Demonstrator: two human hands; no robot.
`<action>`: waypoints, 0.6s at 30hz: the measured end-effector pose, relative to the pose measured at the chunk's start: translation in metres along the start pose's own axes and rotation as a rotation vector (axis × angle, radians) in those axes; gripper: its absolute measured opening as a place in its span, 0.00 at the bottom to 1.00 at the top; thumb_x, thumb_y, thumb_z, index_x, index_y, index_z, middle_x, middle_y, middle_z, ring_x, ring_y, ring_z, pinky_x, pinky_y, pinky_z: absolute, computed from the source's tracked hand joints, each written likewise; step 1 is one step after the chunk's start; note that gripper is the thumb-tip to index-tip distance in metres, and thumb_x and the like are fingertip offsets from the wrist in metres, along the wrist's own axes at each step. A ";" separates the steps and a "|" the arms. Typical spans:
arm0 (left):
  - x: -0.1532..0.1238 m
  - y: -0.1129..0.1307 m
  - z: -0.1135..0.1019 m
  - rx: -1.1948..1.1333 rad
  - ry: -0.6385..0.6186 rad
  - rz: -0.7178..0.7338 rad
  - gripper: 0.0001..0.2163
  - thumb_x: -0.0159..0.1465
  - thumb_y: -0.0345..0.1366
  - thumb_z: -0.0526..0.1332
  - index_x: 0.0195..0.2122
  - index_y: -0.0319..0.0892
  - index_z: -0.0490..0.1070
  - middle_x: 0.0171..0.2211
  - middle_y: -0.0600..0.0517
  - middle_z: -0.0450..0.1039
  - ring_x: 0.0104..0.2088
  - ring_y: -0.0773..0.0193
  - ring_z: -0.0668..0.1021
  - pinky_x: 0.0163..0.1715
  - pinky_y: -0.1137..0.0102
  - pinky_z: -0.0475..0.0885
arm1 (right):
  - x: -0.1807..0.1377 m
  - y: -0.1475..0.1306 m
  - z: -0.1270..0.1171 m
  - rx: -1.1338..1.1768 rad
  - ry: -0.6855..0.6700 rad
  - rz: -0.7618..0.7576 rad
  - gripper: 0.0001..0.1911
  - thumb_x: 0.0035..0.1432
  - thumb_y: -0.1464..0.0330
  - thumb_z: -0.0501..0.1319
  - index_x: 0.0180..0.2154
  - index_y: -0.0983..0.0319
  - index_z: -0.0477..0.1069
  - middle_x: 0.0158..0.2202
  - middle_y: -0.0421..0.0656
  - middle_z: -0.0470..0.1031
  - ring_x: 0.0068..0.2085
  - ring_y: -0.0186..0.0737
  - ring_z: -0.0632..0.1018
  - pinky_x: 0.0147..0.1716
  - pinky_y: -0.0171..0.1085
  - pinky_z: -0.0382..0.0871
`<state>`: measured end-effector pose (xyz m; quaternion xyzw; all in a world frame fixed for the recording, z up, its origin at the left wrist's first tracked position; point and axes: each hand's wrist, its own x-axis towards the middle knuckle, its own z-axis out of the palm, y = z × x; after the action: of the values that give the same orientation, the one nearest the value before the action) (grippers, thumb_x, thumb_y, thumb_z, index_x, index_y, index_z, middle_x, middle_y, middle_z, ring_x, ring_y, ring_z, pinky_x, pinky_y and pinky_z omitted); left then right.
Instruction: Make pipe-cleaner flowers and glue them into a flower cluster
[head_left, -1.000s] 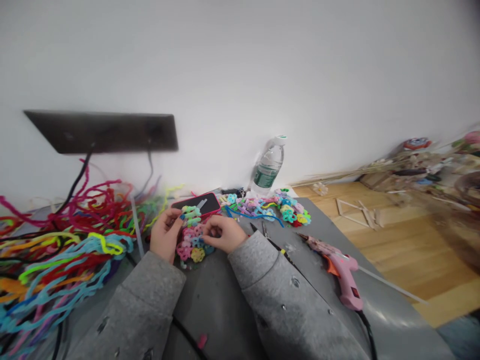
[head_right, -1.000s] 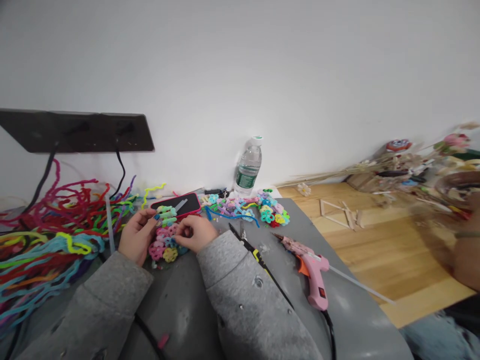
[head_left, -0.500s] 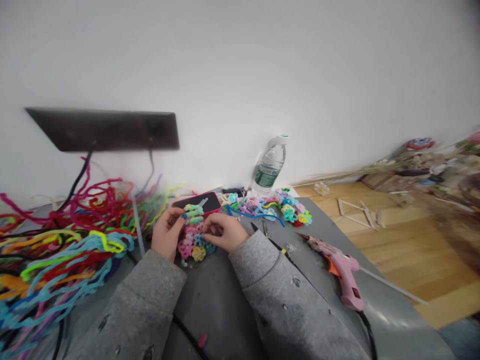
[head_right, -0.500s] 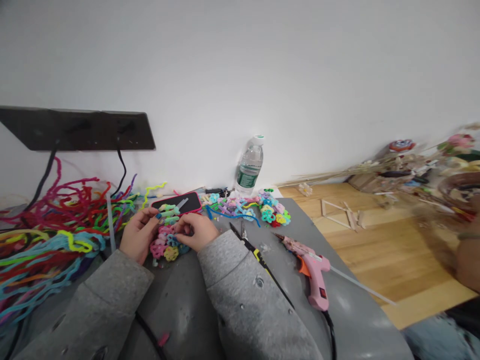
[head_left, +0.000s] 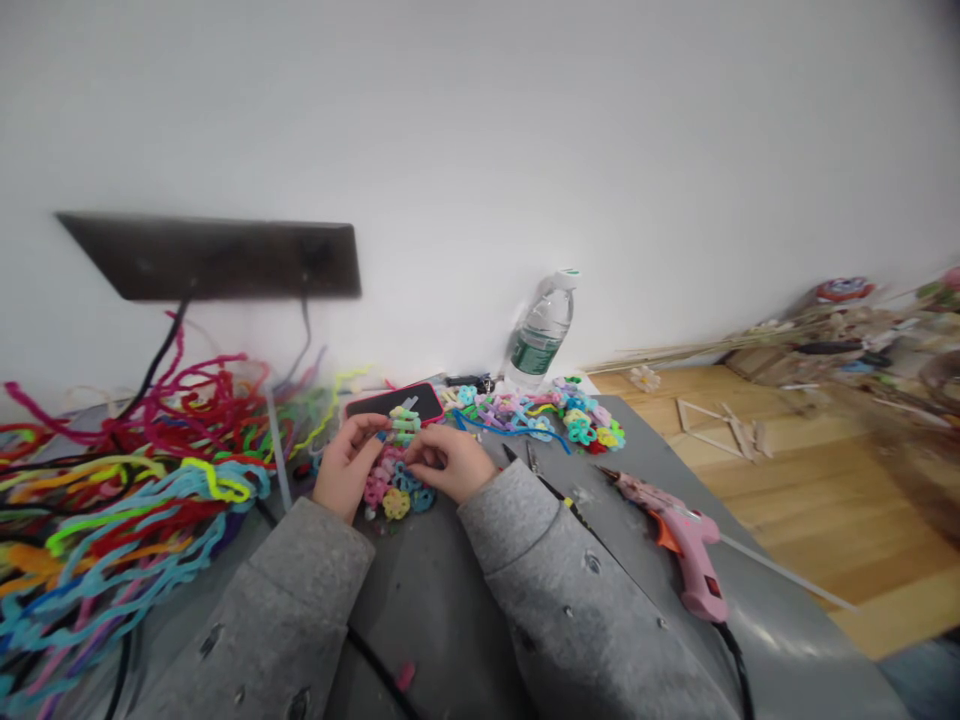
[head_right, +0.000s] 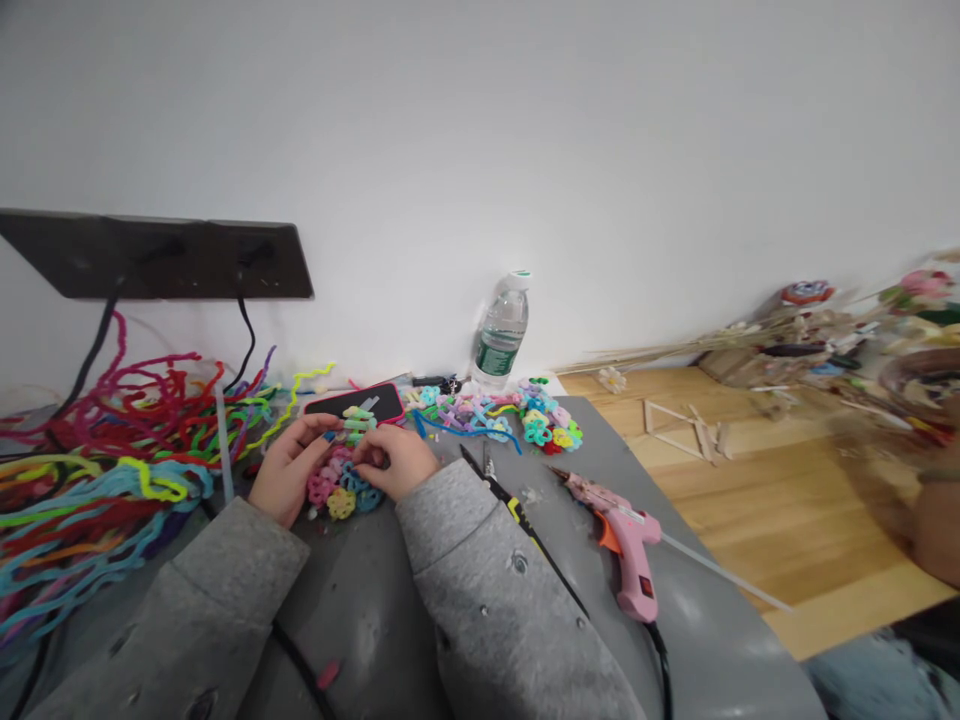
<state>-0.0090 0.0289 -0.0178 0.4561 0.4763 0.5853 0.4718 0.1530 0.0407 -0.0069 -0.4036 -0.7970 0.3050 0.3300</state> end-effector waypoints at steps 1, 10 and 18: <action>0.000 0.000 0.000 0.009 -0.005 -0.002 0.11 0.50 0.35 0.62 0.35 0.40 0.71 0.37 0.49 0.73 0.39 0.60 0.74 0.37 0.69 0.67 | 0.000 0.000 0.001 0.006 0.006 0.009 0.08 0.43 0.78 0.63 0.28 0.62 0.72 0.21 0.34 0.61 0.23 0.29 0.63 0.24 0.28 0.56; 0.000 -0.002 0.000 -0.024 0.017 -0.030 0.10 0.50 0.35 0.62 0.35 0.40 0.71 0.36 0.49 0.74 0.35 0.63 0.75 0.32 0.71 0.68 | 0.000 -0.004 -0.002 0.127 0.124 0.046 0.03 0.51 0.72 0.57 0.27 0.63 0.70 0.20 0.36 0.63 0.22 0.31 0.63 0.22 0.30 0.56; -0.001 0.007 0.004 -0.141 0.097 -0.152 0.16 0.46 0.41 0.65 0.34 0.40 0.69 0.37 0.46 0.75 0.34 0.62 0.77 0.30 0.71 0.69 | 0.002 -0.001 -0.012 0.201 0.346 0.094 0.13 0.57 0.63 0.51 0.27 0.63 0.67 0.22 0.40 0.67 0.24 0.33 0.66 0.23 0.32 0.59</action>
<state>-0.0060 0.0278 -0.0109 0.3555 0.4894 0.6012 0.5222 0.1612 0.0443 0.0012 -0.4518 -0.6742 0.3240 0.4861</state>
